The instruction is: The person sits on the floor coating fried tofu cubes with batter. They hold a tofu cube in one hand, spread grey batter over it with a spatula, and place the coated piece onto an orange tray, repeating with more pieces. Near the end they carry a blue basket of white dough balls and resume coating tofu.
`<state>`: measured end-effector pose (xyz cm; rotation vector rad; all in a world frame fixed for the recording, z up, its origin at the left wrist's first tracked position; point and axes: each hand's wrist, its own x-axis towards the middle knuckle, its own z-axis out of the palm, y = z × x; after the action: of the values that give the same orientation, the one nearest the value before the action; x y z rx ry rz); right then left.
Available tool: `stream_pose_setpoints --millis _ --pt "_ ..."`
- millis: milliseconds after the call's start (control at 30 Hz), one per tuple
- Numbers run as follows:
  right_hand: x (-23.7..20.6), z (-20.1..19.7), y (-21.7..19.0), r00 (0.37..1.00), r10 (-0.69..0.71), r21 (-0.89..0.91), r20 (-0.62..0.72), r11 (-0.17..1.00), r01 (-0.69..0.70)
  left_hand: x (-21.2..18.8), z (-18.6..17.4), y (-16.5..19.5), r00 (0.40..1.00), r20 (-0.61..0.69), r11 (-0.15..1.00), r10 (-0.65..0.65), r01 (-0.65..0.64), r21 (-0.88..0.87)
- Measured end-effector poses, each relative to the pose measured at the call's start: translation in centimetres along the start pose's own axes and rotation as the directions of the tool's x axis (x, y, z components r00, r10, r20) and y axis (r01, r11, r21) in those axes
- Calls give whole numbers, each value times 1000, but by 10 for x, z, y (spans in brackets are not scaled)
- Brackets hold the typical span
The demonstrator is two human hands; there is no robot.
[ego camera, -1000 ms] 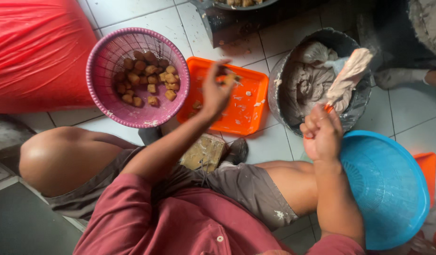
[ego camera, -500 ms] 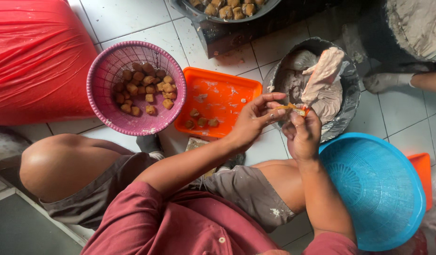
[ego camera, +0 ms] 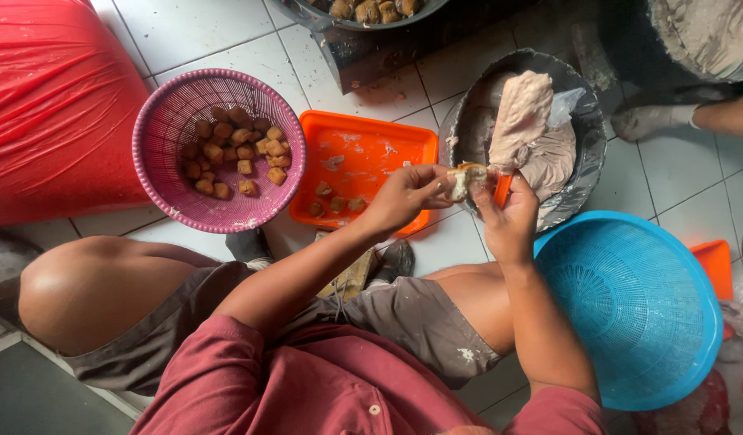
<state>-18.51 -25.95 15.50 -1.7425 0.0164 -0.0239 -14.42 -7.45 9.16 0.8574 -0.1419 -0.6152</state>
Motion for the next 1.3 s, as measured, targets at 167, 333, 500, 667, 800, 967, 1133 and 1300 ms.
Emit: stream_pose_setpoints --millis 167,333,500,667,800,967,1133,1300 --pt "-3 -2 -2 991 130 87 30 987 -132 13 -13 18 970 -224 991 94 -113 -74" --pt "-9 5 -8 977 151 42 147 986 -159 -2 -5 49 888 -150 899 435 -417 137" --pt "-1 11 -26 970 -169 -331 175 918 219 -15 -1 67 902 -152 862 405 -321 392" --pt "1 6 -41 939 -322 -613 122 720 326 -13 -14 72 941 3 941 338 -338 18" --pt "-4 6 -40 949 -314 -741 21 633 226 -13 -17 68 944 5 943 331 -331 39" --pt "-8 6 -38 863 -493 -804 114 465 371 -8 -16 62 903 -78 881 423 -390 268" --pt "-8 -5 -29 911 -377 -757 169 543 365 7 -48 57 841 -260 878 474 -472 73" --pt "-12 -18 -12 995 -100 -443 32 891 103 8 -106 9 816 -578 994 -6 -60 -95"
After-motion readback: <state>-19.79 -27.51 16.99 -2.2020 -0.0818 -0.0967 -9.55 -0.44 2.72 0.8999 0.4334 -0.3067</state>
